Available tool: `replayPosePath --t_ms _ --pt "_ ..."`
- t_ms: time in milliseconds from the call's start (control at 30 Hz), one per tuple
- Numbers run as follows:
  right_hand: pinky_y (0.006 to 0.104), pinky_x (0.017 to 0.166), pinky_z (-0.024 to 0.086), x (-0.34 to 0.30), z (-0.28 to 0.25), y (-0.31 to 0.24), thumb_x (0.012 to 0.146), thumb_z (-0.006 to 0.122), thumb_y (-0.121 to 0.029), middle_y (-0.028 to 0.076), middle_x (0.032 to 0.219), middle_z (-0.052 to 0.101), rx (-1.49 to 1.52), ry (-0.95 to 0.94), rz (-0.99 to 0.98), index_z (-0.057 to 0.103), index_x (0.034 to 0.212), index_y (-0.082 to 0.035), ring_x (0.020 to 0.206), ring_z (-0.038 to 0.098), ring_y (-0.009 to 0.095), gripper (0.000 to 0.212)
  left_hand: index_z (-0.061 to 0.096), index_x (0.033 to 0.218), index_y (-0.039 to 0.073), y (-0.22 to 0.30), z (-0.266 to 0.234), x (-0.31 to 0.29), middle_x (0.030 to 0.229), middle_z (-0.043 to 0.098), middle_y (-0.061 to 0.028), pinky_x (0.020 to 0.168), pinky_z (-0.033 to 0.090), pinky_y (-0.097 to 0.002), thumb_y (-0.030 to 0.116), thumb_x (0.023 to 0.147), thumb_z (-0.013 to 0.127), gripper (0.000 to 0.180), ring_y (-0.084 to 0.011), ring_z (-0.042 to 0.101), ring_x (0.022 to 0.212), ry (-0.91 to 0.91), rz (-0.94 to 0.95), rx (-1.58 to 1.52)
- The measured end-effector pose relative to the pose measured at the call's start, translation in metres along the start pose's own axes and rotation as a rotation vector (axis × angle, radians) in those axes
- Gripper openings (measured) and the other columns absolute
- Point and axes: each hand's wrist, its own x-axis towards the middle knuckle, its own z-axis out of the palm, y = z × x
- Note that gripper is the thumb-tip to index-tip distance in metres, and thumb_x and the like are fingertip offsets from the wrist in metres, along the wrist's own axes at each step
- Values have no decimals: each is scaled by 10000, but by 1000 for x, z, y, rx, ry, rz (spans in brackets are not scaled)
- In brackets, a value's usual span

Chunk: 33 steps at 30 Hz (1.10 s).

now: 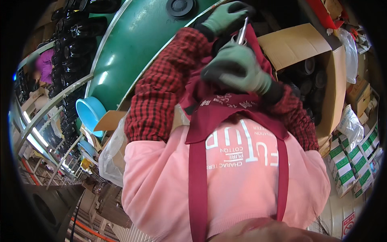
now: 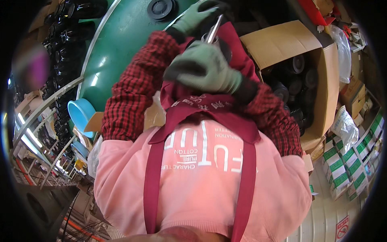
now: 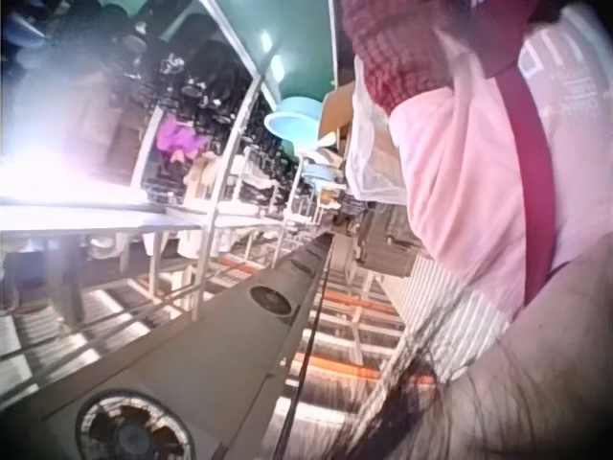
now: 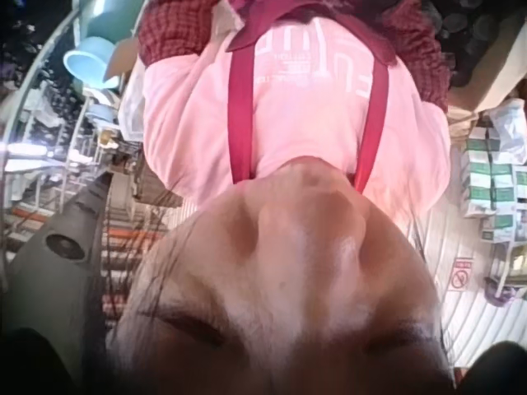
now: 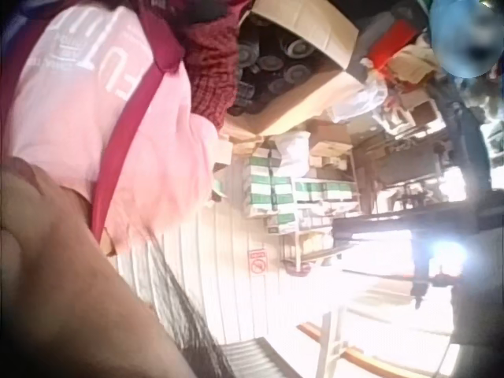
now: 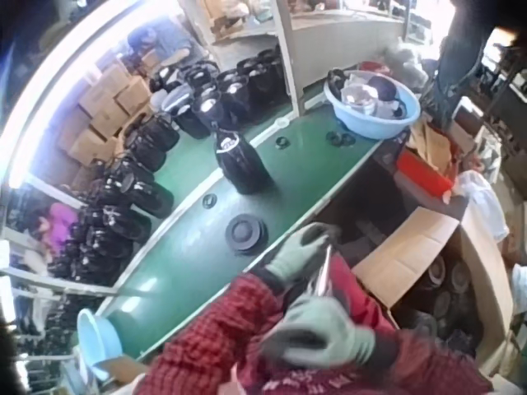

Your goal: The person assembles black kettles on a green workbench. They insert a metal heating element into each kettle, place a black lid on top, and then set the completed unit aside. The process is repeated for multiple kettles in a repetitive sequence.

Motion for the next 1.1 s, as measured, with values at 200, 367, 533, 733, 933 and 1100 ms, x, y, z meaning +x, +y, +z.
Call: replayPosePath --t_ms 200,367,533,733,933,1100 --pt "359 837 551 -1 -36 -19 929 758 -130 101 1006 777 492 -179 473 797 1109 -54 911 712 250 199 690 1348 35 10 -42 -66 1204 732 -30 969 548 -275 298 1033 731 412 -105 672 1096 17 157 401" --pt "345 913 532 -6 -1 4 994 713 -184 71 979 708 344 -48 85 728 1305 -96 955 660 242 323 762 1182 59 24 -41 -85 989 770 -85 830 567 -360 444 1008 721 425 -216 725 891 -89 68 328" --pt "396 918 535 32 -61 49 1008 643 -125 110 1070 724 85 603 333 715 1203 -52 974 680 243 221 747 1210 38 38 -27 -88 1017 794 -187 838 570 -409 460 998 708 474 -324 769 926 85 -143 728" --pt "453 1038 470 10 -55 126 966 622 -320 109 1141 740 -823 -104 30 755 1177 -146 1130 659 298 305 704 1344 32 56 -34 -108 1105 721 -1 834 515 -266 367 1056 674 443 -100 629 966 -22 -392 341" --pt "440 1016 501 27 -20 59 1039 616 -344 110 1030 741 -1407 -238 209 730 1270 -84 1049 696 272 366 640 1347 50 50 -50 -123 1243 706 -219 1039 515 -456 446 999 612 528 -404 665 1174 -156 -171 1019" --pt "436 848 527 3 -33 113 1039 571 -497 81 1000 761 -925 3 -98 740 1108 -195 937 729 262 353 583 1420 69 55 -45 -119 1328 672 -223 1086 496 -465 378 974 657 548 -412 633 1256 -230 -169 911"
